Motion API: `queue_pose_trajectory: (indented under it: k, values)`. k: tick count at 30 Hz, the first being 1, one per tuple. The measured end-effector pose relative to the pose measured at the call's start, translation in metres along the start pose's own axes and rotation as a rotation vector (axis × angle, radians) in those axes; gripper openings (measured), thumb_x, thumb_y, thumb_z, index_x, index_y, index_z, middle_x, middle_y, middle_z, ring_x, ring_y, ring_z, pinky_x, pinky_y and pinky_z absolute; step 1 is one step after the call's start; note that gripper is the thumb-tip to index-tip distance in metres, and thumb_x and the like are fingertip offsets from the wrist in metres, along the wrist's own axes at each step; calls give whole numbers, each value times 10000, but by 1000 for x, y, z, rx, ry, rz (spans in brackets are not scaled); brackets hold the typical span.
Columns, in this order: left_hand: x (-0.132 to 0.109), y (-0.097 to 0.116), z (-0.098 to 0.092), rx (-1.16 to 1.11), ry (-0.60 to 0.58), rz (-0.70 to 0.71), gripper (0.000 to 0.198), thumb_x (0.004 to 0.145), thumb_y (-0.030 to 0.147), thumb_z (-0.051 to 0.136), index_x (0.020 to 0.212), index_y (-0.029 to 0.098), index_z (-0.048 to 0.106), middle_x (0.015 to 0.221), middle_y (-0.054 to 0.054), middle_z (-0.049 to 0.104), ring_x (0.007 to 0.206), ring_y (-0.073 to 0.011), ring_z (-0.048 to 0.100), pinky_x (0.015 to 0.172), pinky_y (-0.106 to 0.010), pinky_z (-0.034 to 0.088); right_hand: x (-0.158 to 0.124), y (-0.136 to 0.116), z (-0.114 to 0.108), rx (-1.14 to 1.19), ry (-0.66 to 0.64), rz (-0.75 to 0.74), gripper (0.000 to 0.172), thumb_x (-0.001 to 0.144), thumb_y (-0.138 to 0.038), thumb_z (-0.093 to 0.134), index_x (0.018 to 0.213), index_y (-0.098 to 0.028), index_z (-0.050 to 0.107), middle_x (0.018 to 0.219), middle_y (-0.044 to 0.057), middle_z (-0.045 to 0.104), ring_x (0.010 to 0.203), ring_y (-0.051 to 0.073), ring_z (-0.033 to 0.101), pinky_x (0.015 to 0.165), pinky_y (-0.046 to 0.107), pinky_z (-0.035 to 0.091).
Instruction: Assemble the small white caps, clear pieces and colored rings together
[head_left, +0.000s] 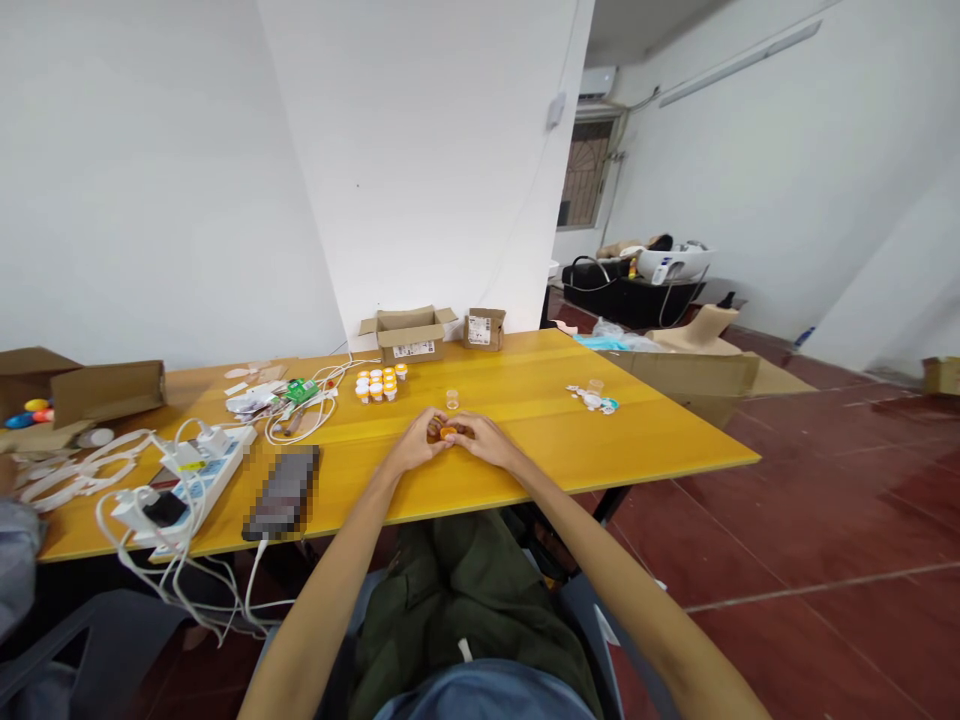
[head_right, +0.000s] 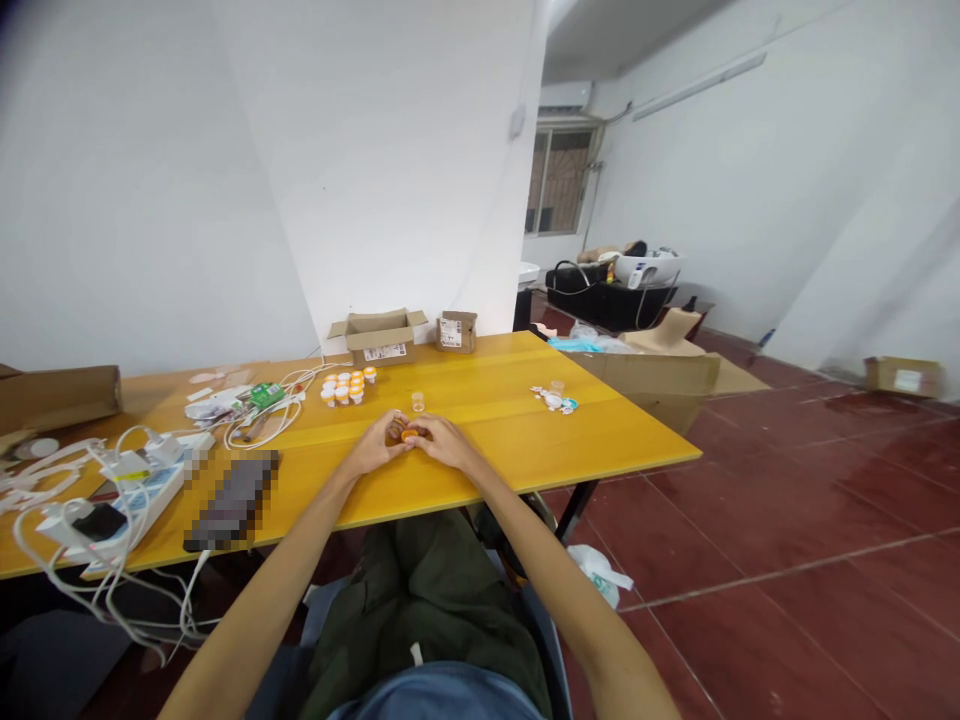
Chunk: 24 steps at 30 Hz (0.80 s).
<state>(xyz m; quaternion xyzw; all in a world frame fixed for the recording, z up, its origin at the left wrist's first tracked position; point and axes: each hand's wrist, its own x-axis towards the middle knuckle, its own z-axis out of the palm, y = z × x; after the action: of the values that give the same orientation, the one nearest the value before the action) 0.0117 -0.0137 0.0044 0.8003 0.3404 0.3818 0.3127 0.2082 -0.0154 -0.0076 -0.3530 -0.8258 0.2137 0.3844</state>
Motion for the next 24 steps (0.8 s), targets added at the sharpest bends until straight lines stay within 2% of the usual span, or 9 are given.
queue_pose_trajectory:
  k: [7,16,20,24]
  values:
    - [0,5,1,26,4,17,275,793,329,735,1003,208,605,909,-13,667,741,-140,606,740,-278,519,2,2,3,29,0,27,167,882,-353,661,975,-234,732,952,46,728,862,218,646,808,330,492]
    - [-3,10,0,303,37,51,203,805,276,717,989,229,645,932,-36,676,936,-223,636,923,-366,495,3,2,3,88,-3,99,187,869,-347,652,969,-210,730,890,40,731,763,192,634,724,304,497]
    - [-6,16,1,353,36,24,186,844,291,676,1020,235,651,935,-36,689,928,-221,646,894,-350,503,3,0,2,126,11,97,169,854,-337,661,943,-215,736,913,47,751,786,201,656,749,313,509]
    - [-6,18,3,312,38,2,191,850,294,662,1031,235,648,900,-21,693,865,-203,652,824,-322,512,2,1,2,235,24,126,191,834,-363,685,939,-211,732,932,53,761,830,219,685,783,336,533]
